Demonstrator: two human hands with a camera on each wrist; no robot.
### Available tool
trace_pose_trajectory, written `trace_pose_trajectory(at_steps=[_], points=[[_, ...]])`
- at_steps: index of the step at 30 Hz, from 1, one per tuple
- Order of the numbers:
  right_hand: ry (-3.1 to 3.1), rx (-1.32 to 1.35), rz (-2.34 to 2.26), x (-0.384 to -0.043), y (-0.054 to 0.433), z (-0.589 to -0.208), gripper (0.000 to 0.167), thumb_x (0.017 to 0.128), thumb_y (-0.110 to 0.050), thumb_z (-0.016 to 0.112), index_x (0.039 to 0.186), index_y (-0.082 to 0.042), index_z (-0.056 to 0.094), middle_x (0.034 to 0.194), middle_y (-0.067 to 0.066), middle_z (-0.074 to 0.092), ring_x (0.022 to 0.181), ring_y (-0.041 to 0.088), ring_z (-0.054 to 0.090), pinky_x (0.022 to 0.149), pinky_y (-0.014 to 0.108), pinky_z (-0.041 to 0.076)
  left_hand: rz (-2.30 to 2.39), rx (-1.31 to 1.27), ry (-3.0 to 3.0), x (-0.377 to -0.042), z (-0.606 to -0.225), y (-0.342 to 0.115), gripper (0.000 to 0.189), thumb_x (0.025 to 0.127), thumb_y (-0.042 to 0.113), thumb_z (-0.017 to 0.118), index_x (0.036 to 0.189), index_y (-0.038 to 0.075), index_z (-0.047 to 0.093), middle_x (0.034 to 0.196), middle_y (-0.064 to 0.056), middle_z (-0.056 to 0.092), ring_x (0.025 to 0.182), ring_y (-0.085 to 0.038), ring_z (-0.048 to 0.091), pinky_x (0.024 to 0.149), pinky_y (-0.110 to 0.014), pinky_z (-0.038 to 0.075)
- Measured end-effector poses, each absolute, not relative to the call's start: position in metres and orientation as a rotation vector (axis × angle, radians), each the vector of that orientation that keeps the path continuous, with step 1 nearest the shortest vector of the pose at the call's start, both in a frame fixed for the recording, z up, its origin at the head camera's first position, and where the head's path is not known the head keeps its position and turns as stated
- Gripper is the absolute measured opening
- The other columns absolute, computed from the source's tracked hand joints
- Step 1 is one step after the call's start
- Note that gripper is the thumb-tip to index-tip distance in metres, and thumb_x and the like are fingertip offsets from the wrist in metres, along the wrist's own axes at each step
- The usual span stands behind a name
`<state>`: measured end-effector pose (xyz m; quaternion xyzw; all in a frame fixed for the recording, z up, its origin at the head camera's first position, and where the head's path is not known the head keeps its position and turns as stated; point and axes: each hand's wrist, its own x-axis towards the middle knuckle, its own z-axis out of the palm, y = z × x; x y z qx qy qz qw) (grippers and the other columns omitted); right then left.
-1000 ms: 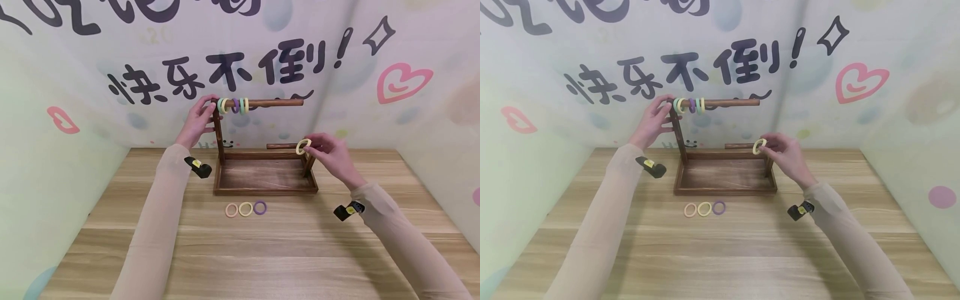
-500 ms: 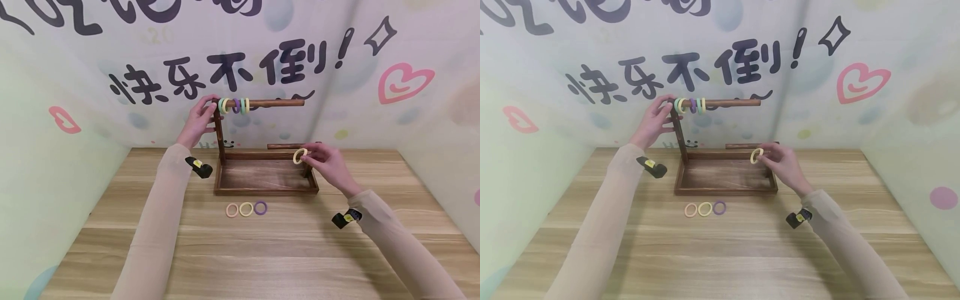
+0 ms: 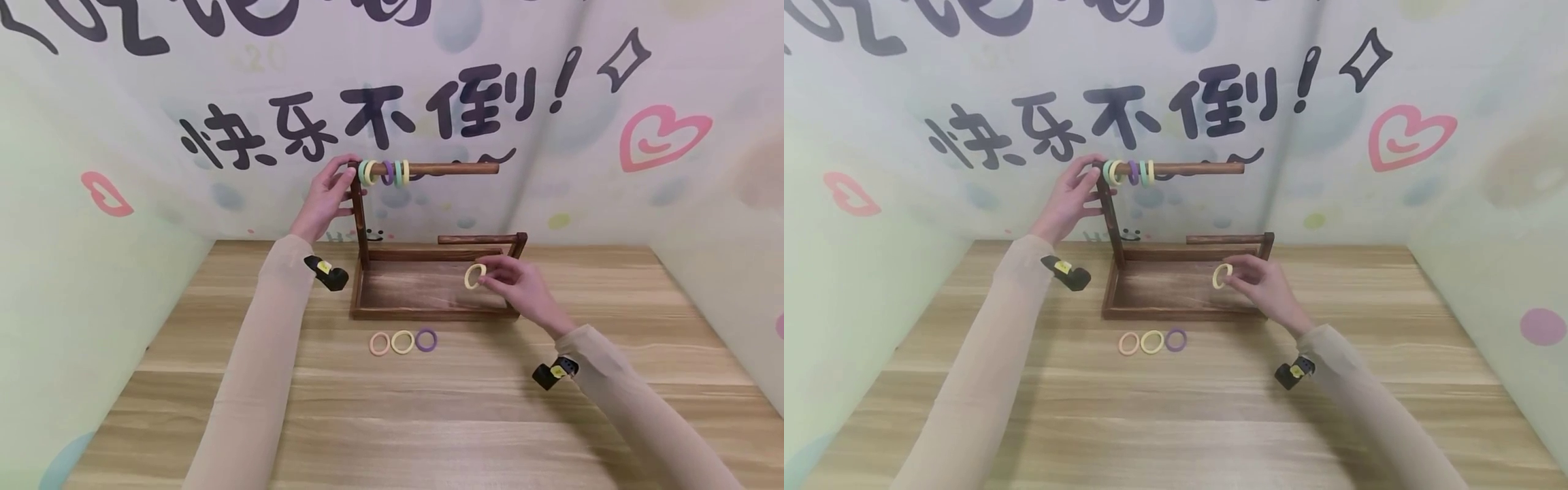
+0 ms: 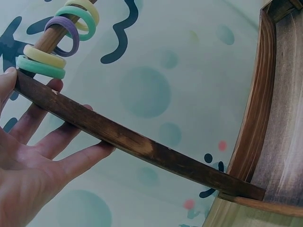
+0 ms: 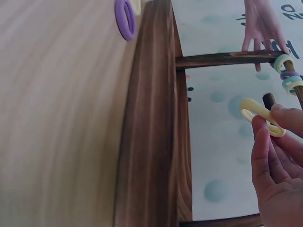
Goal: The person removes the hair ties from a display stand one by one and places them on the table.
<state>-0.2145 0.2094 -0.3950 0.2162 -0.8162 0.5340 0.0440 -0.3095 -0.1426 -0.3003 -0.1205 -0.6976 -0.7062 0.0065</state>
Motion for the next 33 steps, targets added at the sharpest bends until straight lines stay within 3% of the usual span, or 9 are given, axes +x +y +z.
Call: trace_pose_trajectory(at_steps=[9,13,21,28,33], points=[[-2.562,0.665,1.678,-0.204,0.198,-0.405,0.033,0.088,-0.003,0.07,0.119,0.005,0.063,0.092,0.019,0.069,0.084,0.031,0.068,0.064,0.022,0.051,-2.211,-0.336,-2.189,-0.309,-0.298,-0.141,0.028,0.103,0.025,0.047,0.13,0.023,0.051,0.123,-0.012,0.057,0.111,-0.039,0.058,0.088,-0.058,0.046],[-2.555,0.698,1.697,-0.201,0.195,-0.41,0.033,0.088,-0.001,0.069,0.119,0.007,0.062,0.092,0.018,0.07,0.082,0.023,0.068,0.066,0.022,0.052,-2.204,-0.34,-2.188,-0.309,-0.299,-0.141,0.028,0.103,0.025,0.047,0.13,0.023,0.052,0.123,-0.012,0.057,0.11,-0.038,0.059,0.088,-0.058,0.046],[-2.533,0.796,1.767,-0.194,0.192,-0.419,0.032,0.088,0.007,0.066,0.118,0.012,0.06,0.103,0.03,0.064,0.084,0.01,0.067,0.073,0.021,0.053,-2.194,-0.376,-2.184,-0.311,-0.301,-0.142,0.027,0.103,0.026,0.047,0.129,0.024,0.052,0.122,-0.012,0.057,0.114,-0.044,0.055,0.088,-0.059,0.046],[-2.57,0.878,1.693,-0.192,0.188,-0.427,0.032,0.086,0.005,0.068,0.117,0.01,0.062,0.113,0.023,0.064,0.089,0.02,0.068,0.08,0.025,0.052,-2.195,-0.356,-2.186,-0.311,-0.3,-0.142,0.027,0.102,0.026,0.047,0.128,0.025,0.053,0.121,-0.011,0.058,0.113,-0.042,0.056,0.086,-0.057,0.047],[-2.585,0.99,1.624,-0.191,0.185,-0.432,0.032,0.086,0.003,0.069,0.117,0.008,0.063,0.11,0.019,0.067,0.088,0.023,0.067,0.079,0.027,0.053,-2.197,-0.367,-2.178,-0.31,-0.3,-0.142,0.026,0.102,0.026,0.048,0.128,0.024,0.052,0.12,-0.011,0.058,0.113,-0.044,0.055,0.083,-0.055,0.049]])
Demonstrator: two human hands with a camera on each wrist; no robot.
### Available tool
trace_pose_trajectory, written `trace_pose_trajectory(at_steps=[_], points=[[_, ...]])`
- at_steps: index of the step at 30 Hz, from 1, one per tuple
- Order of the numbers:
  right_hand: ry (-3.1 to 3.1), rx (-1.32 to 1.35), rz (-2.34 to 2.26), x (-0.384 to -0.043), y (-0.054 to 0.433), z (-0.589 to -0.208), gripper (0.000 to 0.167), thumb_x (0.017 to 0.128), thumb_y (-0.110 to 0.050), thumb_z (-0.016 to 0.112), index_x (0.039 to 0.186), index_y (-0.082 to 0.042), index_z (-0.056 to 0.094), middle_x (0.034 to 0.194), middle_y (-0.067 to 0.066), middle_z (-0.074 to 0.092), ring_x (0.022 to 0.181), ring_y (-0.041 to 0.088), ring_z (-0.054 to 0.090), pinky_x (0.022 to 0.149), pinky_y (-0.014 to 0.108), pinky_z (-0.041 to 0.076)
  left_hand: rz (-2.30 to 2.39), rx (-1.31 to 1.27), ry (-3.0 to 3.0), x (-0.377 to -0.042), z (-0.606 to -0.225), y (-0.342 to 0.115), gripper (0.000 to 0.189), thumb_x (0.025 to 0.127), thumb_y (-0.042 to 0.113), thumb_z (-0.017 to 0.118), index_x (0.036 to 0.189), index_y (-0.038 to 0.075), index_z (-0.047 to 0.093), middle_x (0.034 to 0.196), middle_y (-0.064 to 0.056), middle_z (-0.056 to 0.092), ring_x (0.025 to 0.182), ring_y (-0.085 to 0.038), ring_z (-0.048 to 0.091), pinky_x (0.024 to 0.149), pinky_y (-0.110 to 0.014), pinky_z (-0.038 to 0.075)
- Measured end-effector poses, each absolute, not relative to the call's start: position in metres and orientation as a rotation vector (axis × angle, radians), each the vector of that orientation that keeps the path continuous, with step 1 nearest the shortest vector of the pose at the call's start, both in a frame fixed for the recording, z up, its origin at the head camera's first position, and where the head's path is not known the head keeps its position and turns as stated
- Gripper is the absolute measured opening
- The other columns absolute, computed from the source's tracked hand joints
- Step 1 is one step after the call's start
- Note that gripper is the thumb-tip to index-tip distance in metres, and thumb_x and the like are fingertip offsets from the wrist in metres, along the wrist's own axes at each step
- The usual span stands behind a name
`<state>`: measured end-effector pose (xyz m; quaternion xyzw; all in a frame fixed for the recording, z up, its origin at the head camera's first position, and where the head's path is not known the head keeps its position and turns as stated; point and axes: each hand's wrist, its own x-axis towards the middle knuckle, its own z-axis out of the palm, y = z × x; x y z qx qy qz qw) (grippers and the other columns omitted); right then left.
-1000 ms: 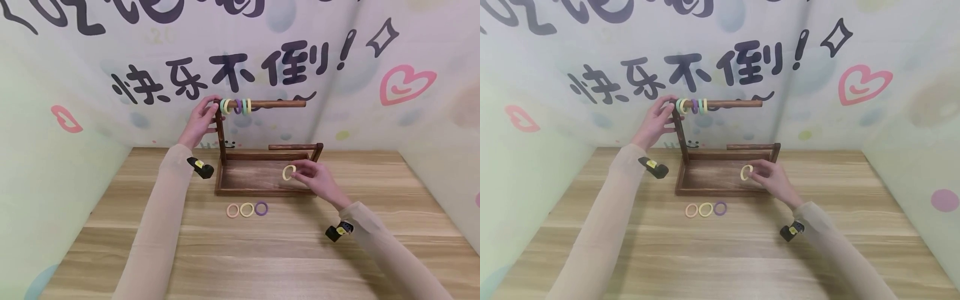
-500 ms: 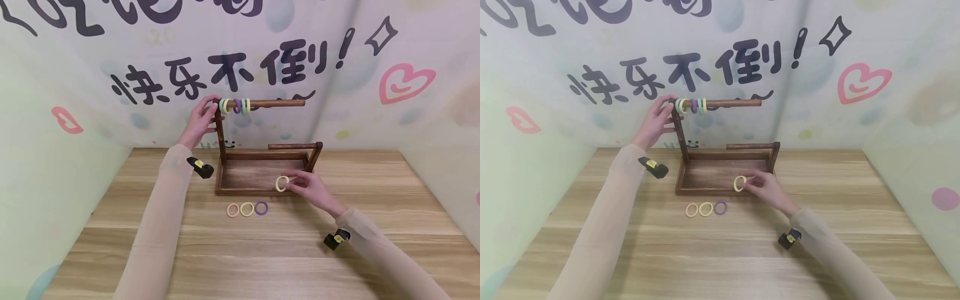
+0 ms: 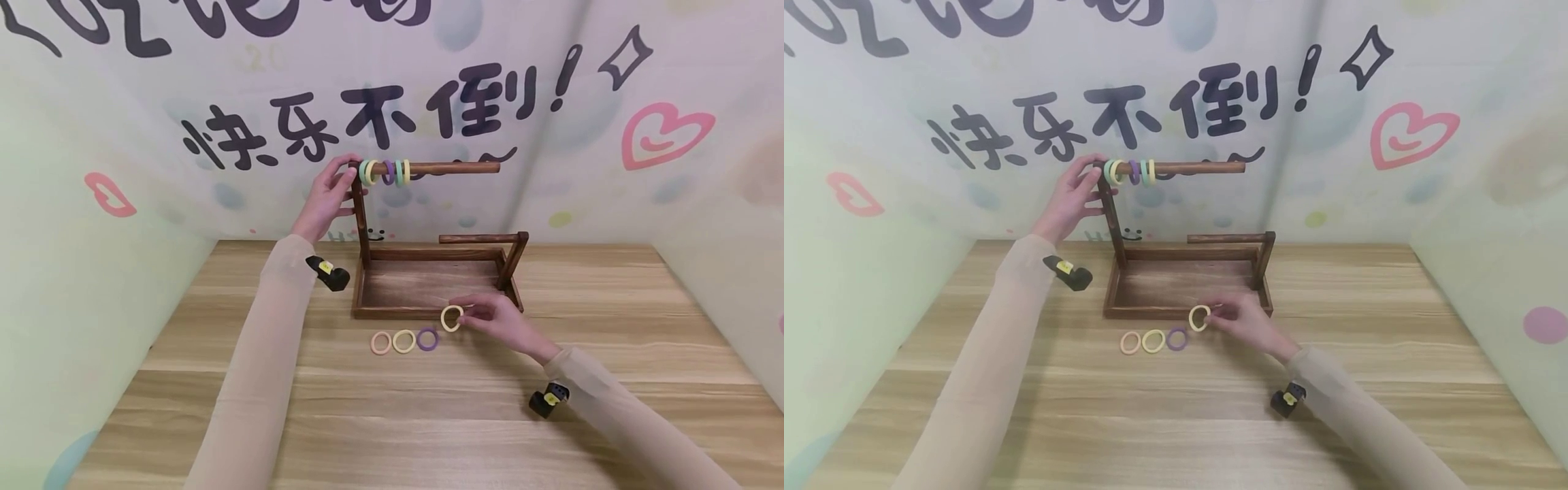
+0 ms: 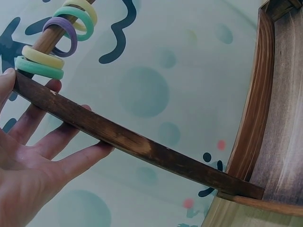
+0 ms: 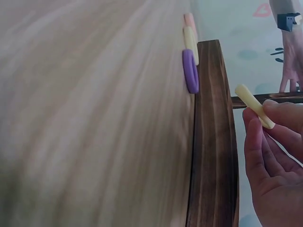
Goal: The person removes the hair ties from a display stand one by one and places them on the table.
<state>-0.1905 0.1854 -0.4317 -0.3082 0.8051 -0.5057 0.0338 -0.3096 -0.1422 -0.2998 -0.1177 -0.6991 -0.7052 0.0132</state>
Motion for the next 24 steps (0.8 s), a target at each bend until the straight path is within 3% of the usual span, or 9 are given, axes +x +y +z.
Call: trace_pose_trajectory(at_steps=[11,17,24], points=[[2.453,-0.99,-1.393,-0.186,0.182,-0.438,0.031,0.086,0.005,0.068,0.115,0.011,0.063,0.095,0.014,0.07,0.081,0.018,0.067,0.072,0.027,0.054,-2.21,-0.329,-2.183,-0.309,-0.298,-0.141,0.026,0.102,0.026,0.048,0.128,0.025,0.054,0.121,-0.011,0.057,0.113,-0.043,0.055,0.085,-0.055,0.048],[2.465,-0.932,-1.337,-0.186,0.183,-0.443,0.03,0.086,0.003,0.069,0.115,0.01,0.064,0.092,0.011,0.07,0.079,0.023,0.067,0.069,0.025,0.053,-2.201,-0.351,-2.18,-0.31,-0.3,-0.141,0.026,0.102,0.026,0.048,0.128,0.025,0.053,0.12,-0.011,0.057,0.113,-0.043,0.055,0.086,-0.056,0.047],[2.484,-0.905,-1.29,-0.186,0.185,-0.446,0.028,0.087,0.0,0.069,0.114,0.008,0.065,0.093,0.01,0.07,0.078,0.016,0.066,0.064,0.025,0.052,-2.203,-0.347,-2.178,-0.311,-0.301,-0.141,0.026,0.102,0.026,0.048,0.128,0.025,0.053,0.121,-0.011,0.057,0.113,-0.044,0.055,0.086,-0.056,0.048]])
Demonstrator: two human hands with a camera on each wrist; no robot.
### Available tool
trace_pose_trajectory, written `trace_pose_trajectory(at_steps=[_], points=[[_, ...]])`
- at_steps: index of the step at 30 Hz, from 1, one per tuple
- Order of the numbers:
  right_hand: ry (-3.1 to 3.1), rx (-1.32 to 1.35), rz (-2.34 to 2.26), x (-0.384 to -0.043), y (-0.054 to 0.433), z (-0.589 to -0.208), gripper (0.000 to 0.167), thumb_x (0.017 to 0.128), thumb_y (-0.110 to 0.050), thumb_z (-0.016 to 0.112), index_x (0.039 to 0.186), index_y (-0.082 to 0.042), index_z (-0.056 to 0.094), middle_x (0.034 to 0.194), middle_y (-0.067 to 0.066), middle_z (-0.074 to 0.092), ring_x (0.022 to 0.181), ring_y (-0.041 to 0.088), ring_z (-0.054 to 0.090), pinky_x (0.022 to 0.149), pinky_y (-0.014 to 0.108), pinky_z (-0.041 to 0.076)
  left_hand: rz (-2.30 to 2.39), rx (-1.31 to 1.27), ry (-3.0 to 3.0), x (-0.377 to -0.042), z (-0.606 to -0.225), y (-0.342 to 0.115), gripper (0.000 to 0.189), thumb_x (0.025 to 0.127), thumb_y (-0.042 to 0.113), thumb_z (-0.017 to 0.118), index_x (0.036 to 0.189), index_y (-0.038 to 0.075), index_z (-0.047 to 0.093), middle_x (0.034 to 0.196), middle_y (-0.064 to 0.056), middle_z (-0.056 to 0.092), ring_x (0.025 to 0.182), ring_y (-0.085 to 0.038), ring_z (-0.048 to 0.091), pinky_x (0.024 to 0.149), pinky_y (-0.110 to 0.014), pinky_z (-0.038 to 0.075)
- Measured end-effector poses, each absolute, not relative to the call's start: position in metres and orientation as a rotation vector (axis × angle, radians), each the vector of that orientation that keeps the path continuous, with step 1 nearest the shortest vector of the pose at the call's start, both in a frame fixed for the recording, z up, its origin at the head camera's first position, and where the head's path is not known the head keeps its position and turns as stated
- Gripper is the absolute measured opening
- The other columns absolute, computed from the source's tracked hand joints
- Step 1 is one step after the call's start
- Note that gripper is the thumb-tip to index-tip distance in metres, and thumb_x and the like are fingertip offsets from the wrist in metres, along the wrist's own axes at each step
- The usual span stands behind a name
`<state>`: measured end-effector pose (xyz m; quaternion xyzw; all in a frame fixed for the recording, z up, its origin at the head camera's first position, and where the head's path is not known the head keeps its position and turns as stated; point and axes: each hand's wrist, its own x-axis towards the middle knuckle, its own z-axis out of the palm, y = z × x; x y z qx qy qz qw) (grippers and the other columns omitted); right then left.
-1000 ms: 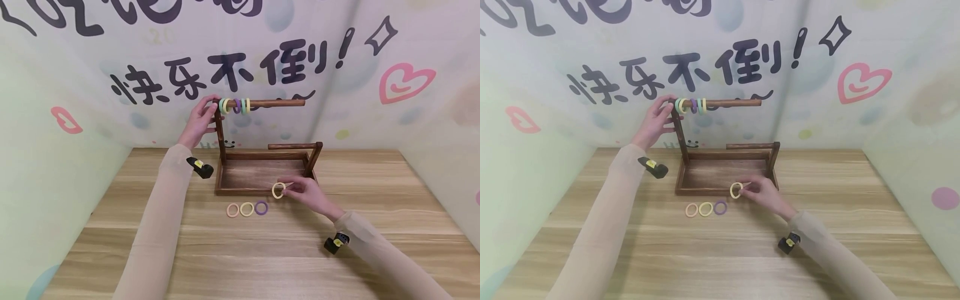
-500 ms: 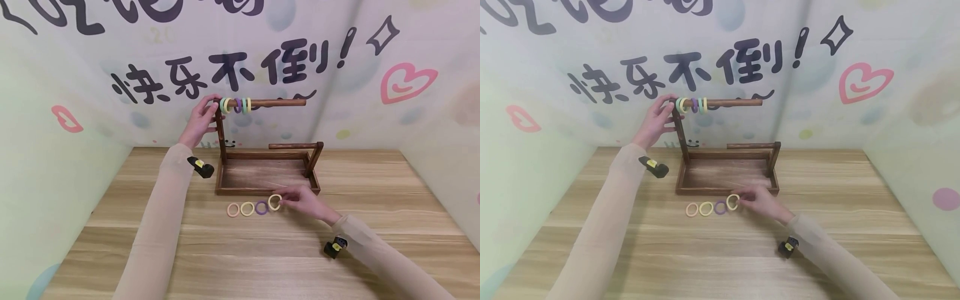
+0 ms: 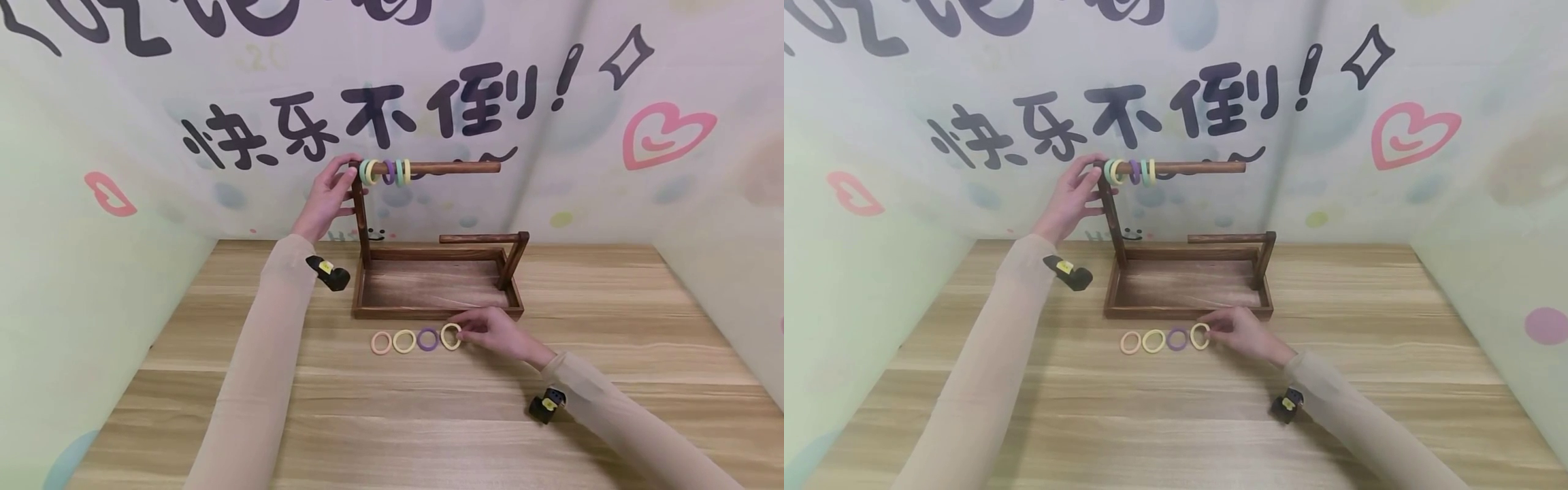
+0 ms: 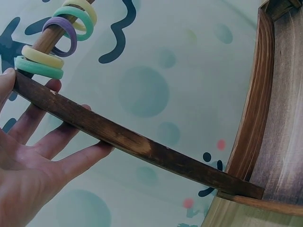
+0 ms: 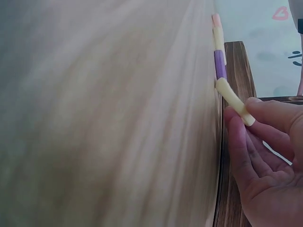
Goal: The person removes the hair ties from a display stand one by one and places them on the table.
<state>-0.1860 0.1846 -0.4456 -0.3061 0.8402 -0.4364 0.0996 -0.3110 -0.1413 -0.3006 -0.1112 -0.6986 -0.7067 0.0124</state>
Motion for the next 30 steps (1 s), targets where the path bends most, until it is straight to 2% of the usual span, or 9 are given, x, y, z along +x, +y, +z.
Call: trace_pose_trajectory(at_steps=[10,17,24,30], points=[[2.532,-0.998,-1.23,-0.186,0.187,-0.445,0.027,0.086,0.002,0.069,0.112,0.009,0.066,0.091,0.012,0.07,0.078,0.014,0.066,0.065,0.026,0.052,-2.184,-0.338,-2.2,-0.309,-0.298,-0.141,0.026,0.103,0.025,0.046,0.128,0.025,0.053,0.123,-0.012,0.058,0.114,-0.042,0.056,0.088,-0.059,0.046],[2.566,-1.046,-1.169,-0.188,0.191,-0.439,0.024,0.088,-0.003,0.068,0.112,0.003,0.069,0.103,0.012,0.07,0.082,0.008,0.062,0.07,0.027,0.052,-2.169,-0.358,-2.213,-0.309,-0.298,-0.142,0.027,0.103,0.026,0.045,0.13,0.025,0.052,0.127,-0.01,0.057,0.114,-0.04,0.056,0.087,-0.058,0.046],[2.541,-1.083,-1.177,-0.19,0.193,-0.436,0.023,0.09,-0.004,0.067,0.111,0.004,0.069,0.108,0.015,0.069,0.095,0.02,0.065,0.079,0.035,0.053,-2.142,-0.367,-2.229,-0.309,-0.298,-0.142,0.028,0.103,0.028,0.046,0.131,0.024,0.051,0.127,-0.01,0.057,0.109,-0.032,0.06,0.087,-0.058,0.047],[2.556,-1.088,-1.203,-0.194,0.194,-0.428,0.021,0.089,-0.002,0.068,0.109,0.004,0.07,0.11,0.014,0.069,0.105,0.028,0.063,0.089,0.04,0.049,-2.154,-0.358,-2.229,-0.308,-0.297,-0.141,0.029,0.103,0.027,0.046,0.131,0.023,0.05,0.128,-0.01,0.056,0.111,-0.033,0.06,0.088,-0.058,0.046]])
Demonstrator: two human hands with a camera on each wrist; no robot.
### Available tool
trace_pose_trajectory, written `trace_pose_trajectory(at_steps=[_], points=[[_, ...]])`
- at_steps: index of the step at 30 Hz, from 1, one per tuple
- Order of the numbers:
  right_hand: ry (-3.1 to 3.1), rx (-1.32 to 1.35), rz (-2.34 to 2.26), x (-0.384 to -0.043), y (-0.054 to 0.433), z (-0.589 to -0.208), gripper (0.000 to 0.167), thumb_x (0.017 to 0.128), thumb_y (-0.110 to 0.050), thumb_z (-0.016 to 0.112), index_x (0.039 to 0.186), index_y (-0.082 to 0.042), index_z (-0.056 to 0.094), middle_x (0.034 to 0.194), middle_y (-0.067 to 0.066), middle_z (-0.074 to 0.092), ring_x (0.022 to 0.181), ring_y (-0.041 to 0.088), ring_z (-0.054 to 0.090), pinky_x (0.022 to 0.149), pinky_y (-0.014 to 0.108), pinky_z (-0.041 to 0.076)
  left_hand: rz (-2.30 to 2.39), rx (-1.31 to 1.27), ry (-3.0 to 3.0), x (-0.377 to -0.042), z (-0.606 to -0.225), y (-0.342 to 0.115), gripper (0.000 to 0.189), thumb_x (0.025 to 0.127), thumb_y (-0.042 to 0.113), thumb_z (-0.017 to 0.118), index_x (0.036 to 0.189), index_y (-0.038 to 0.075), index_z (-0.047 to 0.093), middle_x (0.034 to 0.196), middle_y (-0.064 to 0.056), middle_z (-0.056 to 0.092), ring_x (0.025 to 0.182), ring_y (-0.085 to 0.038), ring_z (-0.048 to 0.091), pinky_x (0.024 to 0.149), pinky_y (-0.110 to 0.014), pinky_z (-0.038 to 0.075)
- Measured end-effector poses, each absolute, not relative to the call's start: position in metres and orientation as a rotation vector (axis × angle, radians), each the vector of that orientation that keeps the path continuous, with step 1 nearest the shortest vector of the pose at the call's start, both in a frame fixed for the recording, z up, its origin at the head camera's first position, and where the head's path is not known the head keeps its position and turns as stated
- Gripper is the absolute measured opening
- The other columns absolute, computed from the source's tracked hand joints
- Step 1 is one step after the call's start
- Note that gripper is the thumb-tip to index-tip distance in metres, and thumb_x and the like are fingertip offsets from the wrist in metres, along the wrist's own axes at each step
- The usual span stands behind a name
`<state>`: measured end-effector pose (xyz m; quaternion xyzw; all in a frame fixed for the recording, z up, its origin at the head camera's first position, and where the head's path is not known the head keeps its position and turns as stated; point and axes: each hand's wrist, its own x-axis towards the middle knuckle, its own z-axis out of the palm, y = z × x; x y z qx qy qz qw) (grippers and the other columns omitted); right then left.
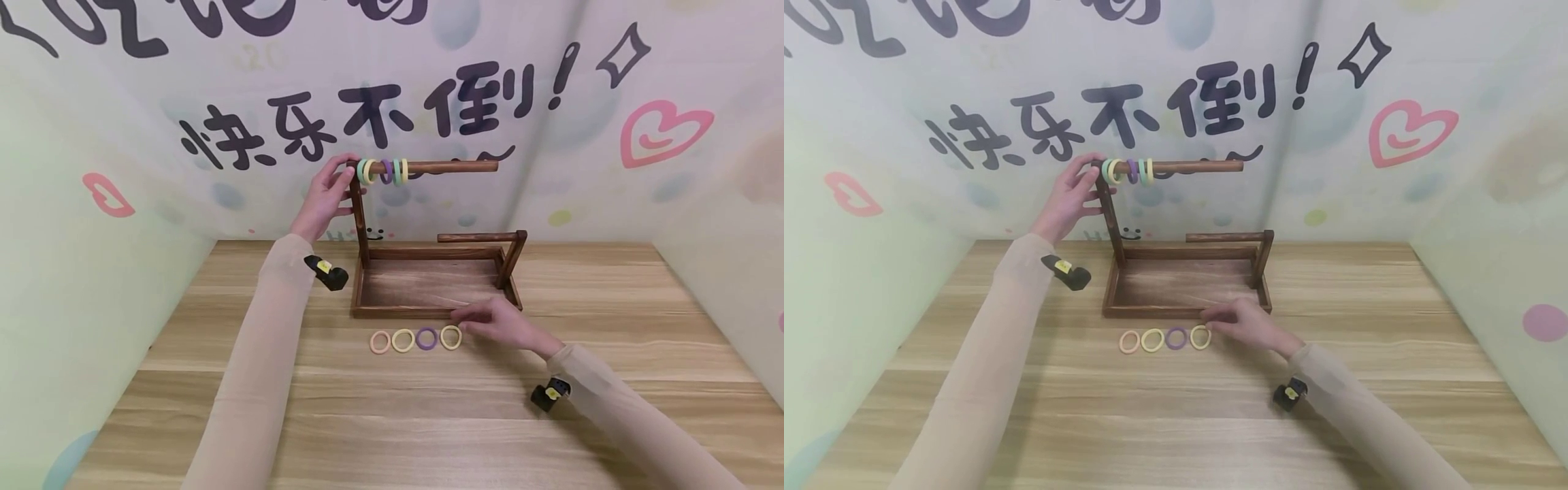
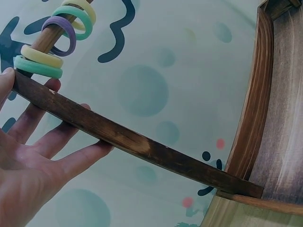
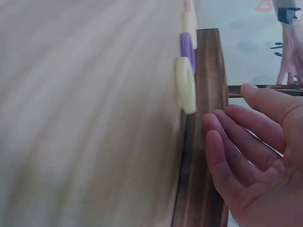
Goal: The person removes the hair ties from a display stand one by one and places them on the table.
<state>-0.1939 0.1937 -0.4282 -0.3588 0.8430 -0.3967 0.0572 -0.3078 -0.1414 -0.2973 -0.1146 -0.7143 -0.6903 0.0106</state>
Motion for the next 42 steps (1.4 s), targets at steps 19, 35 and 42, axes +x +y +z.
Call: trace_pose_trajectory(at_steps=[19,35,42], points=[[2.548,-0.957,-1.285,-0.208,0.185,-0.403,0.024,0.093,-0.01,0.066,0.113,0.003,0.068,0.108,0.009,0.07,0.098,0.02,0.066,0.081,0.033,0.052,-2.18,-0.367,-2.206,-0.308,-0.298,-0.143,0.026,0.103,0.026,0.046,0.128,0.025,0.052,0.126,-0.011,0.056,0.115,-0.04,0.056,0.088,-0.06,0.045],[2.492,-0.902,-1.391,-0.223,0.178,-0.384,0.024,0.094,-0.008,0.063,0.115,0.004,0.067,0.105,0.01,0.07,0.093,0.02,0.067,0.077,0.028,0.052,-2.191,-0.349,-2.199,-0.309,-0.3,-0.144,0.026,0.102,0.027,0.047,0.128,0.027,0.053,0.124,-0.011,0.057,0.112,-0.038,0.058,0.087,-0.058,0.046],[2.468,-0.839,-1.413,-0.228,0.176,-0.382,0.023,0.096,-0.01,0.061,0.116,0.001,0.067,0.105,0.009,0.07,0.096,0.024,0.066,0.079,0.029,0.052,-2.188,-0.356,-2.197,-0.309,-0.299,-0.143,0.026,0.103,0.027,0.047,0.128,0.027,0.053,0.124,-0.011,0.057,0.114,-0.043,0.055,0.084,-0.055,0.048]])
